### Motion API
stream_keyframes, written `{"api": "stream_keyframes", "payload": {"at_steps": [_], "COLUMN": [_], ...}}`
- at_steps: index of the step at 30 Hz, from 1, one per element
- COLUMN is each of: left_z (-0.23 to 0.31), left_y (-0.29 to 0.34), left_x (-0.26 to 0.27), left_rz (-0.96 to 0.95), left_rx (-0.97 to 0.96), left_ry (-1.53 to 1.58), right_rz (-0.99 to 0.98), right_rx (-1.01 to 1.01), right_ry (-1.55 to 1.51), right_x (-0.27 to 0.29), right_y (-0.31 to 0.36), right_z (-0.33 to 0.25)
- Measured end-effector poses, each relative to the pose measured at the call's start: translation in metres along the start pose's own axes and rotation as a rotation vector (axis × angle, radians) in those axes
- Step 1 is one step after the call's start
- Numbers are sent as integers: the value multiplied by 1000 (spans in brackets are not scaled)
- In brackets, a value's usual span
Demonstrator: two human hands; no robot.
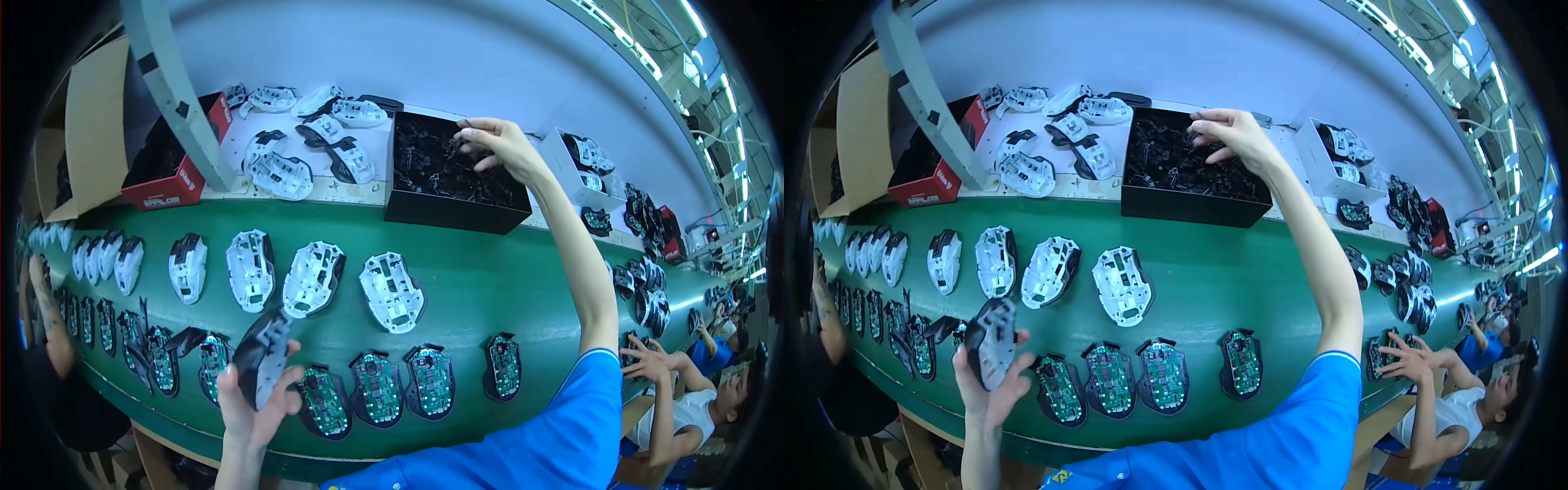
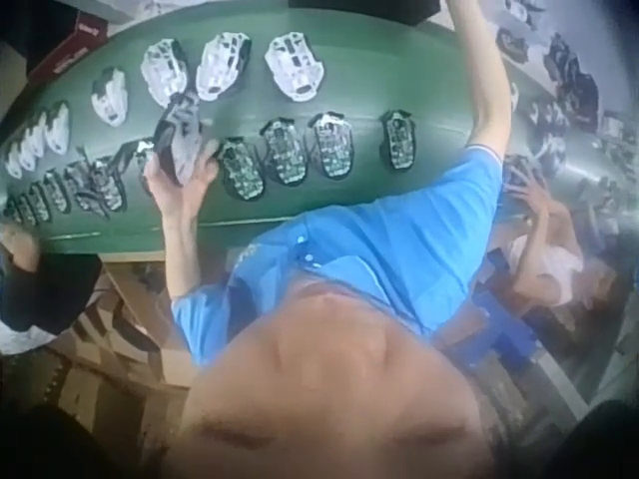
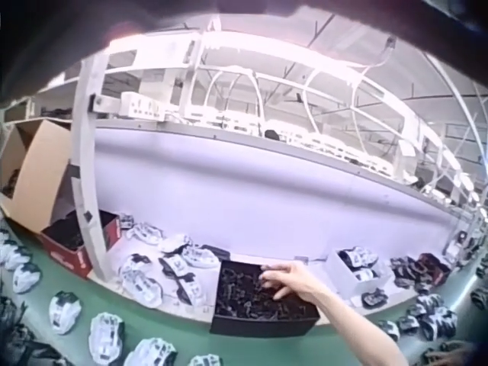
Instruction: The person assembles computer mouse casings by picking up mouse shells and plastic components, fitting the components into each shell by hand, and placing the assembled casings onto the conveyor line.
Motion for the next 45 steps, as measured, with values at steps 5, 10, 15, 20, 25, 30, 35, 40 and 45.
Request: {"api": "stream_keyframes", "payload": {"at_steps": [5,10,15,20,25,30,35,40,45], "left_z": [-28,-44,-44,-41,-39,-29,-20,-15,-12], "left_y": [-1,20,52,67,71,71,63,59,53], "left_x": [-27,-51,-58,-57,-50,-54,-59,-60,-58], "left_rz": [-131,-177,-262,-254,-264,-217,-272,-240,-271], "left_rx": [263,389,323,177,176,43,17,-31,5], "left_ry": [251,-77,-235,-445,-586,-680,-710,-949,-1051], "right_rz": [-414,-558,-414,-382,-465,-565,-540,-575,-567], "right_rx": [-4,699,785,985,985,1033,985,1030,1056], "right_ry": [-262,75,333,532,669,785,840,929,1079], "right_x": [-108,-181,-199,-202,-204,-213,-215,-223,-230], "right_y": [112,213,242,264,275,280,280,278,280], "right_z": [-68,-127,-122,-128,-143,-142,-143,-142,-141]}}
Point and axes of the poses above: each hand's wrist, its own y-axis away from the middle knuckle, its own x-axis out of the back of the hand, z = x × y, the point moved 6 cm from there along -y, towards the middle knuckle, and after that the axes turned 1 degree about -y, right-handed, at the moved point
